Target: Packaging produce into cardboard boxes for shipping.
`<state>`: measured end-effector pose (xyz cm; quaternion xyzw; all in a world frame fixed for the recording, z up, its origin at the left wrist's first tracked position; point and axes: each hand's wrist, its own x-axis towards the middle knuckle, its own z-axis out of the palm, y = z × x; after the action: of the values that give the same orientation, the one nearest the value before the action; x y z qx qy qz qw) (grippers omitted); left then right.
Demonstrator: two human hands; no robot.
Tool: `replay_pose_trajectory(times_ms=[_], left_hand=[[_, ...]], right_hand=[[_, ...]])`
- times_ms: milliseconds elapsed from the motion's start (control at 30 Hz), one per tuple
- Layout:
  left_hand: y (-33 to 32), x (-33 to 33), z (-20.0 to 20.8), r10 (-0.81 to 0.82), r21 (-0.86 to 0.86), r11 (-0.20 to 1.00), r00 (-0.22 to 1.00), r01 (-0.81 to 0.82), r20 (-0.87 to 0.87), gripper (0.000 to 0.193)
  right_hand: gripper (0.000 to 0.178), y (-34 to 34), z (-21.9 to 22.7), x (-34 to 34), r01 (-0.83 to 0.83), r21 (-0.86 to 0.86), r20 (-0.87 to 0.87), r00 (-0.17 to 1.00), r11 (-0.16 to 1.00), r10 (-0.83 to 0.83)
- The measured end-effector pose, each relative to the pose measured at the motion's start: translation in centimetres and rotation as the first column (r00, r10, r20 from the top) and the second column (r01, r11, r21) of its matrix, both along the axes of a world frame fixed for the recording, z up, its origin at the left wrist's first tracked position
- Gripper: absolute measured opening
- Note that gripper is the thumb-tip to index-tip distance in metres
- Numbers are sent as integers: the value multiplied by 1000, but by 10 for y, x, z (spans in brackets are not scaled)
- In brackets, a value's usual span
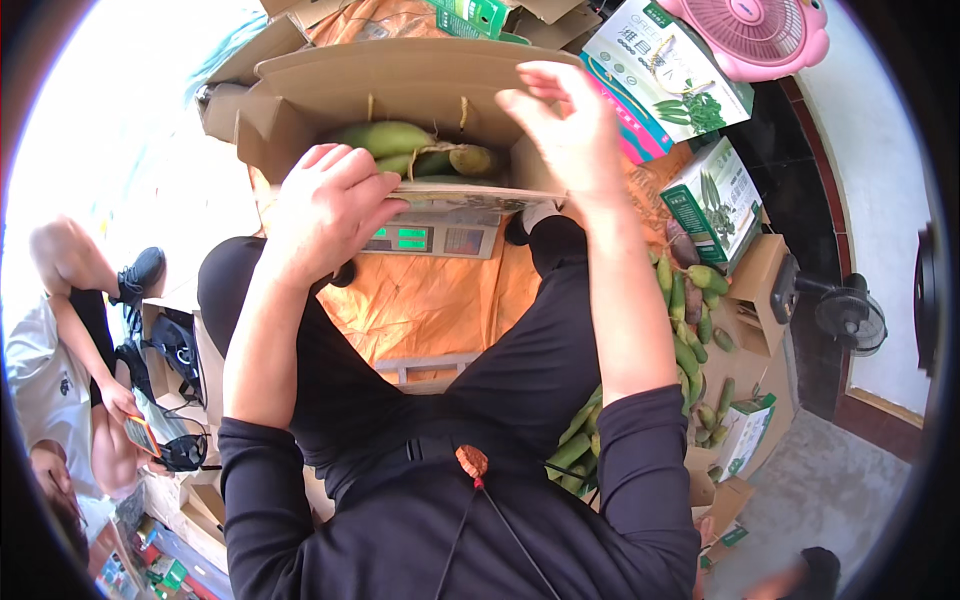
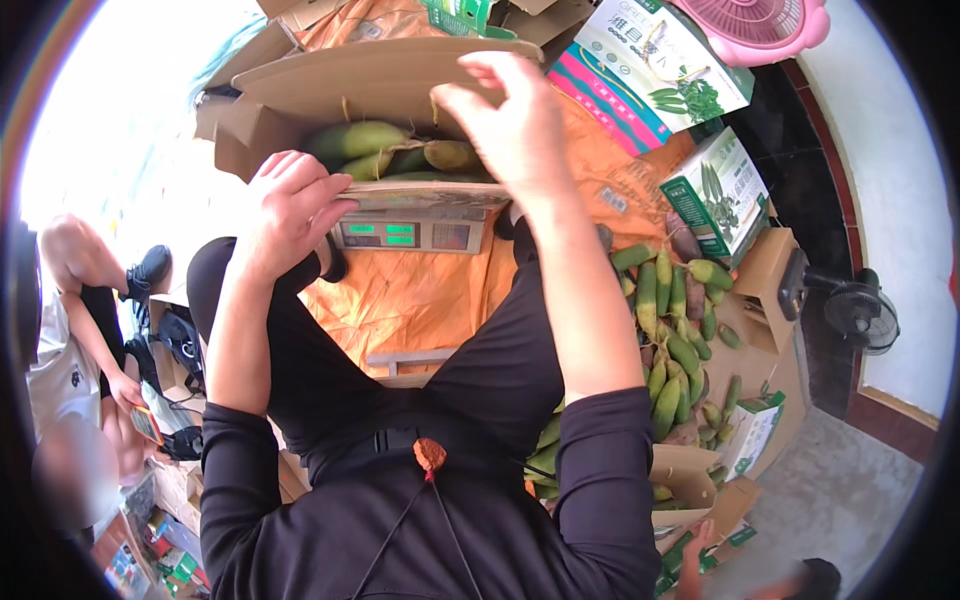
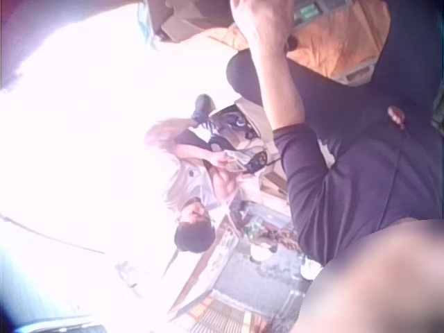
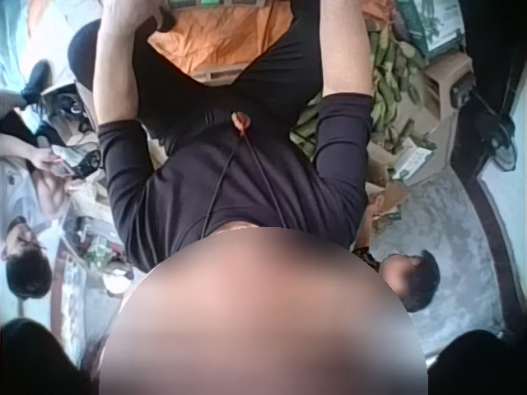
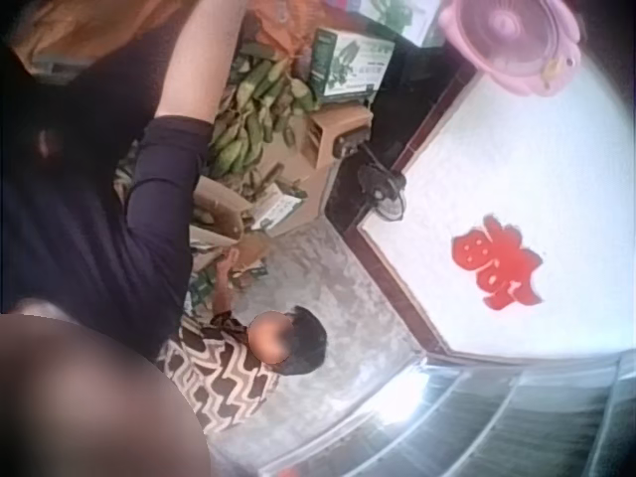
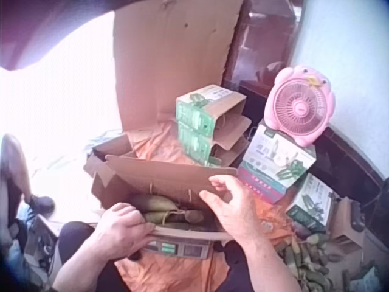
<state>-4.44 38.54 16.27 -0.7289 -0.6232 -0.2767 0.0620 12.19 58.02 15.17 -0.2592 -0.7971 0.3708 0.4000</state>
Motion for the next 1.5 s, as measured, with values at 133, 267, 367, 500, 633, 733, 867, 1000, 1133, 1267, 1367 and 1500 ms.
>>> replay_pose_trajectory(times_ms=[133,267,367,500,633,733,867,1000,1133,1267,1367,1500], left_hand=[[2,2,0,9,2,1000,1000,-9,-11,22],[3,0,-4,39,44,998,999,-38,-18,22],[4,0,-3,68,34,997,997,-67,-28,21],[6,0,-3,70,40,997,997,-69,-32,21],[4,0,-3,89,15,996,995,-88,-52,21],[6,0,-4,85,22,996,995,-84,-51,21],[7,1,-5,82,23,996,996,-81,-47,20],[7,3,-4,78,21,997,996,-77,-34,20],[7,2,-4,77,22,997,996,-76,-37,20],[7,0,-3,90,26,996,995,-89,-49,20],[8,0,-5,97,35,995,994,-96,-46,20],[7,0,-3,108,33,994,993,-106,-44,20]], right_hand=[[23,27,-24,53,161,-281,-41,983,946,-180],[21,38,-43,78,221,-541,128,975,812,-180],[23,39,-38,80,204,-521,117,979,829,-167],[22,35,-31,78,203,-536,109,979,820,-172],[21,32,-26,73,199,-563,100,980,803,-172],[21,34,-27,73,210,-557,121,978,804,-172],[21,34,-29,73,192,-552,106,981,811,-160],[21,33,-29,72,176,-550,88,984,817,-152],[21,36,-32,74,185,-529,118,983,828,-144],[21,37,-30,76,153,-539,84,988,829,-128],[20,38,-31,77,139,-535,67,990,834,-122],[20,36,-30,76,159,-536,93,987,829,-129]])
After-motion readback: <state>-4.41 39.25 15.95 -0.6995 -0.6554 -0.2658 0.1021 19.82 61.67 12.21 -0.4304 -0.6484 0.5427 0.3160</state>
